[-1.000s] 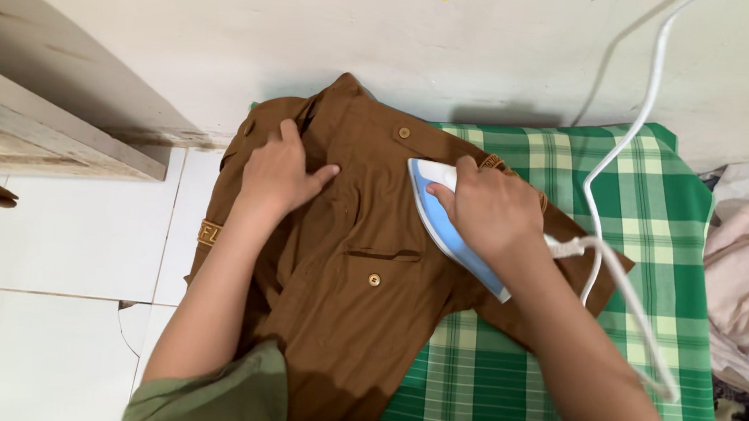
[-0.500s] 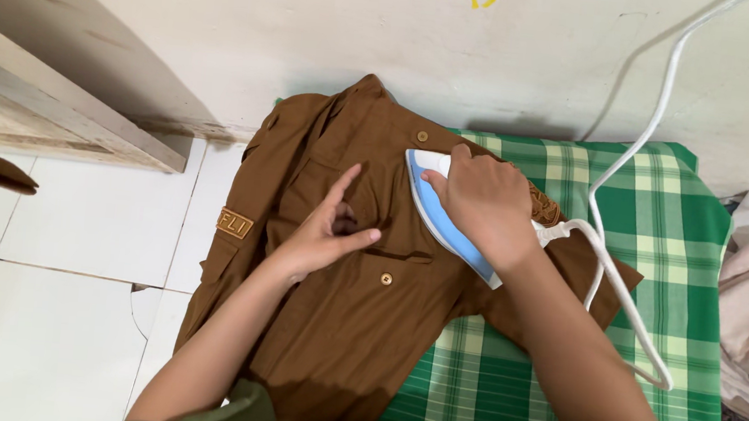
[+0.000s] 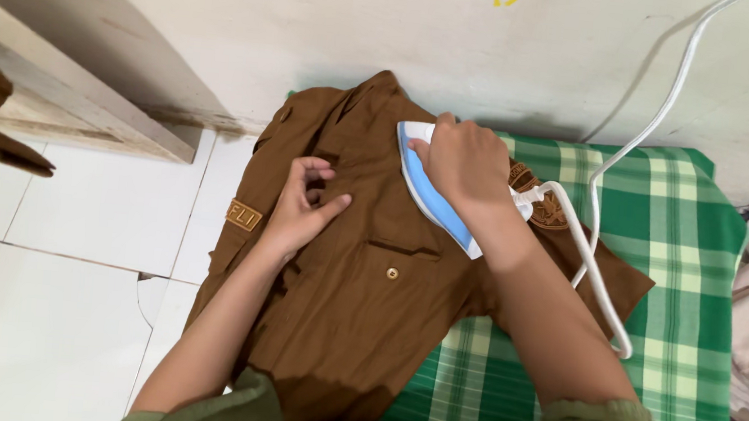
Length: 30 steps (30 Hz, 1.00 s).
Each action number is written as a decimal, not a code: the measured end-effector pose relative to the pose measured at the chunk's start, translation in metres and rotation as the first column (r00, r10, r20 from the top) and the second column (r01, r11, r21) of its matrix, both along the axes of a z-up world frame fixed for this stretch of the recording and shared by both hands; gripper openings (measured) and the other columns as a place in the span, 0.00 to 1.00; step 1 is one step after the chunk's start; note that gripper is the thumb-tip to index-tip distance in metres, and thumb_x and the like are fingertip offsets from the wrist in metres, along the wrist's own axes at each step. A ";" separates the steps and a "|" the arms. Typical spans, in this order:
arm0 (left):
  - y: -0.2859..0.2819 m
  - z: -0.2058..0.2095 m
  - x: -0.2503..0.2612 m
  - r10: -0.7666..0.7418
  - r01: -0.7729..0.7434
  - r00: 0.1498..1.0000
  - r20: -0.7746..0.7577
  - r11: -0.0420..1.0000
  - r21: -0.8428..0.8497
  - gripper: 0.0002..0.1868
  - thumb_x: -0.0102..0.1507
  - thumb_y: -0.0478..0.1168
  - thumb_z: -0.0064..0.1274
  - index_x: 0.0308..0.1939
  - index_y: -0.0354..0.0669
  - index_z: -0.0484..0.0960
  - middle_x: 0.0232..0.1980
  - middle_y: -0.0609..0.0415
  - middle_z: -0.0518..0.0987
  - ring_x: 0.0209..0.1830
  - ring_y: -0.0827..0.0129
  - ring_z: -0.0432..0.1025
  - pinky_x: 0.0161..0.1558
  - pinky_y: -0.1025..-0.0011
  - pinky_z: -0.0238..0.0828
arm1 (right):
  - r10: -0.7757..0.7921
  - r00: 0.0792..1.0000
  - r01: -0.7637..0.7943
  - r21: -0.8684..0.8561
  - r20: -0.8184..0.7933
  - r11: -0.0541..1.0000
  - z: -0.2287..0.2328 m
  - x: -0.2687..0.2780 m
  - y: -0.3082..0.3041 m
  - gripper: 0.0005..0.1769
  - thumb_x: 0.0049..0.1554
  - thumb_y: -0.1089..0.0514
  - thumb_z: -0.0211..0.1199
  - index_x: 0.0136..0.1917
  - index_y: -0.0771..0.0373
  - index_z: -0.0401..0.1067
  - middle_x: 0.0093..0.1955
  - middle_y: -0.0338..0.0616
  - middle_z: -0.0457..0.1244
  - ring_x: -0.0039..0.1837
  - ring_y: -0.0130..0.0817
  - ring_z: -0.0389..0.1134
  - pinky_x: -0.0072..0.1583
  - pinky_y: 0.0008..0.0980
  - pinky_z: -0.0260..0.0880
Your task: The person irons a brown short-sleeved shirt on a green and white checkered ironing board. They smooth the fabric with one hand while moving the iron with the other, then flip the shirt to iron the back and sleeves.
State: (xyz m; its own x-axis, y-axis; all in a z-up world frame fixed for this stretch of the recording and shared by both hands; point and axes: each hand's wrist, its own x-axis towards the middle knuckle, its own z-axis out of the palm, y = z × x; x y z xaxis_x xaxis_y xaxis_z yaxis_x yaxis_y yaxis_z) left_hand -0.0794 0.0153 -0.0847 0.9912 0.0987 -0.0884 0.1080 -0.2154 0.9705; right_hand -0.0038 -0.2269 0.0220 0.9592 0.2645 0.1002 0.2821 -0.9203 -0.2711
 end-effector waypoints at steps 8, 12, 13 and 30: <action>-0.002 0.008 0.008 -0.068 0.069 0.997 -0.026 0.996 0.050 0.33 0.57 0.46 0.67 0.58 0.43 0.63 0.61 0.49 0.64 0.58 0.60 0.69 0.52 0.64 0.74 | 0.018 0.993 -0.038 -0.168 -0.120 0.985 -0.001 -0.045 -0.055 0.31 0.60 0.32 0.55 0.55 0.64 0.71 0.36 0.58 0.69 0.40 0.60 0.72 0.38 0.54 0.73; 0.019 0.023 -0.014 -0.290 0.302 0.946 -0.146 0.950 0.074 0.33 0.62 0.52 0.64 0.61 0.44 0.63 0.60 0.43 0.70 0.62 0.57 0.68 0.61 0.64 0.71 | -0.115 0.990 0.083 -0.307 -0.087 0.948 0.012 -0.097 -0.097 0.31 0.59 0.30 0.54 0.48 0.61 0.72 0.27 0.50 0.67 0.31 0.50 0.72 0.33 0.46 0.73; 0.018 0.027 -0.013 -0.301 0.315 0.930 -0.211 0.948 0.036 0.34 0.61 0.52 0.63 0.63 0.45 0.62 0.62 0.42 0.71 0.64 0.58 0.68 0.62 0.64 0.70 | -0.125 0.988 0.089 -0.327 -0.091 0.941 0.013 -0.096 -0.098 0.31 0.59 0.30 0.54 0.47 0.61 0.71 0.27 0.51 0.67 0.31 0.50 0.72 0.33 0.46 0.73; 0.001 0.003 0.016 -0.172 0.166 0.981 0.088 0.984 0.071 0.38 0.57 0.31 0.63 0.72 0.40 0.70 0.82 0.43 0.57 0.82 0.57 0.51 0.76 0.65 0.48 | 0.131 0.985 -0.149 -0.181 -0.109 0.972 0.009 -0.035 -0.059 0.28 0.59 0.33 0.57 0.47 0.62 0.70 0.34 0.56 0.69 0.42 0.56 0.71 0.42 0.54 0.71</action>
